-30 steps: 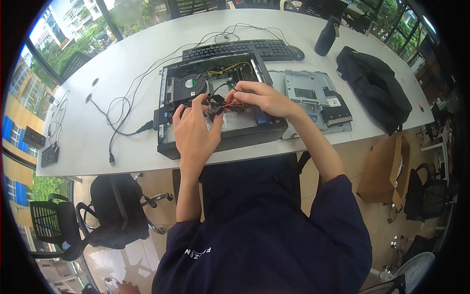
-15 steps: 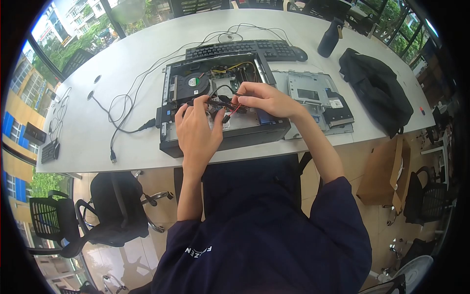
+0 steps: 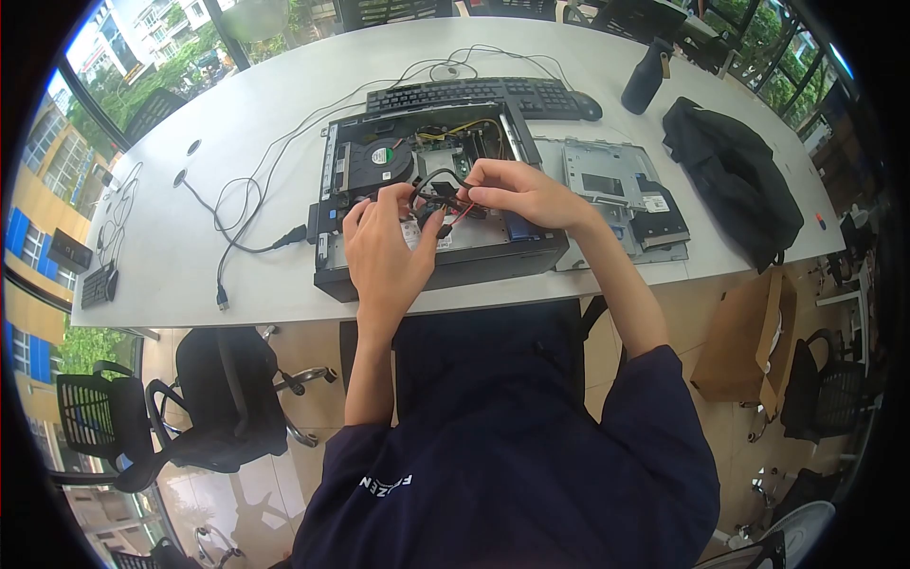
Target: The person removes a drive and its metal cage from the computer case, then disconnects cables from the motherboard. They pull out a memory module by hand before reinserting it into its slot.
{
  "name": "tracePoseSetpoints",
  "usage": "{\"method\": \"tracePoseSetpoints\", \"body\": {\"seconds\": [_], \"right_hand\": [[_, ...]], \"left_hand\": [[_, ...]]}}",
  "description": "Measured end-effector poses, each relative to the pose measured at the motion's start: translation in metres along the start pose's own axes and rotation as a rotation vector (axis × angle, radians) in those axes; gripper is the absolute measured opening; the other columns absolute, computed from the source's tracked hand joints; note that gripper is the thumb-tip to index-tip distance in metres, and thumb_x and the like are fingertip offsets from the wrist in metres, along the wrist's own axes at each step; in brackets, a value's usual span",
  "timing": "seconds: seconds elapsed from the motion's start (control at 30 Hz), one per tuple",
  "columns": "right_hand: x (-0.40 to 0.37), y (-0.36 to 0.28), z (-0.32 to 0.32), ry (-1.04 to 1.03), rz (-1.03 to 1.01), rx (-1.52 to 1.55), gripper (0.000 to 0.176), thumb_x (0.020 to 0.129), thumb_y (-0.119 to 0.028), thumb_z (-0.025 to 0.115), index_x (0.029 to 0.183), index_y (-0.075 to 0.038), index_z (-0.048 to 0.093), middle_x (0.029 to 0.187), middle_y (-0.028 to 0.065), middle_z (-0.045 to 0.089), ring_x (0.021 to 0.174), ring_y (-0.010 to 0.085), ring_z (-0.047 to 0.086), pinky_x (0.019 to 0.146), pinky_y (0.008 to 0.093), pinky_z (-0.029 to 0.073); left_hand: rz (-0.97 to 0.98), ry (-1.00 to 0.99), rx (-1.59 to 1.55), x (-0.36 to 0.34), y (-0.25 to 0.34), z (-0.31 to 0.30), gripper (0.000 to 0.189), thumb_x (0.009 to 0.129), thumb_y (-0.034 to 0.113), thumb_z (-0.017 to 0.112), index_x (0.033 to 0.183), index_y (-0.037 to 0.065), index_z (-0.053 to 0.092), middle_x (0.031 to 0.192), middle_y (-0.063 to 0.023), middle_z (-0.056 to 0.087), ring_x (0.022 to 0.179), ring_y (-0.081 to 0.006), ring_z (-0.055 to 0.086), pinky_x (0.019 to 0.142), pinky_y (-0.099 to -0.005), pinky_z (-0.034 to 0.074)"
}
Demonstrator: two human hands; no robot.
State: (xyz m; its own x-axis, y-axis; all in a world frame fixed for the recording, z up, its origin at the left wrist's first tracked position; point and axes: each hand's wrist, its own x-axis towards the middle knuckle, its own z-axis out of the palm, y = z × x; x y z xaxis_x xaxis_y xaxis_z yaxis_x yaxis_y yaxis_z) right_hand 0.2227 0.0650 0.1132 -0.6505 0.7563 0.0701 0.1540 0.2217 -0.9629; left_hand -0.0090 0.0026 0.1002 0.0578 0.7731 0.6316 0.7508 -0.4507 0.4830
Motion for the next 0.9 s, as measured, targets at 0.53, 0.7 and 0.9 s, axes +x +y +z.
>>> {"method": "tracePoseSetpoints", "body": {"seconds": [0.53,0.7,0.9], "right_hand": [[0.0,0.005,0.002,0.018,-0.092,-0.023,0.02,0.1,-0.021,0.063,0.1,-0.001,0.065,0.092,0.0029,0.067,0.085,0.0092,0.057,0.078,0.0275,0.046],[0.001,0.008,-0.001,-0.004,-0.139,-0.047,0.015,0.096,-0.015,0.064,0.094,0.0,0.063,0.093,0.0037,0.067,0.086,0.0103,0.057,0.08,0.0283,0.047],[-0.001,0.002,-0.003,-0.004,-0.068,-0.023,0.013,0.093,-0.01,0.063,0.085,-0.001,0.056,0.097,0.004,0.066,0.085,0.0109,0.055,0.079,0.0277,0.046]], "left_hand": [[0.013,0.048,-0.088,0.0,0.001,-0.004,0.041,0.082,0.018,0.08,0.118,0.006,0.063,0.093,-0.0056,0.072,0.09,-0.0202,0.066,0.099,-0.0378,0.04],[0.012,0.019,-0.154,0.001,0.002,-0.008,0.039,0.084,0.017,0.077,0.118,0.005,0.062,0.095,-0.0054,0.073,0.089,-0.0198,0.066,0.1,-0.0382,0.04],[0.026,-0.008,-0.303,0.002,-0.011,-0.012,0.032,0.086,0.006,0.066,0.118,0.006,0.063,0.096,-0.0074,0.074,0.091,-0.0223,0.067,0.096,-0.037,0.043]]}}
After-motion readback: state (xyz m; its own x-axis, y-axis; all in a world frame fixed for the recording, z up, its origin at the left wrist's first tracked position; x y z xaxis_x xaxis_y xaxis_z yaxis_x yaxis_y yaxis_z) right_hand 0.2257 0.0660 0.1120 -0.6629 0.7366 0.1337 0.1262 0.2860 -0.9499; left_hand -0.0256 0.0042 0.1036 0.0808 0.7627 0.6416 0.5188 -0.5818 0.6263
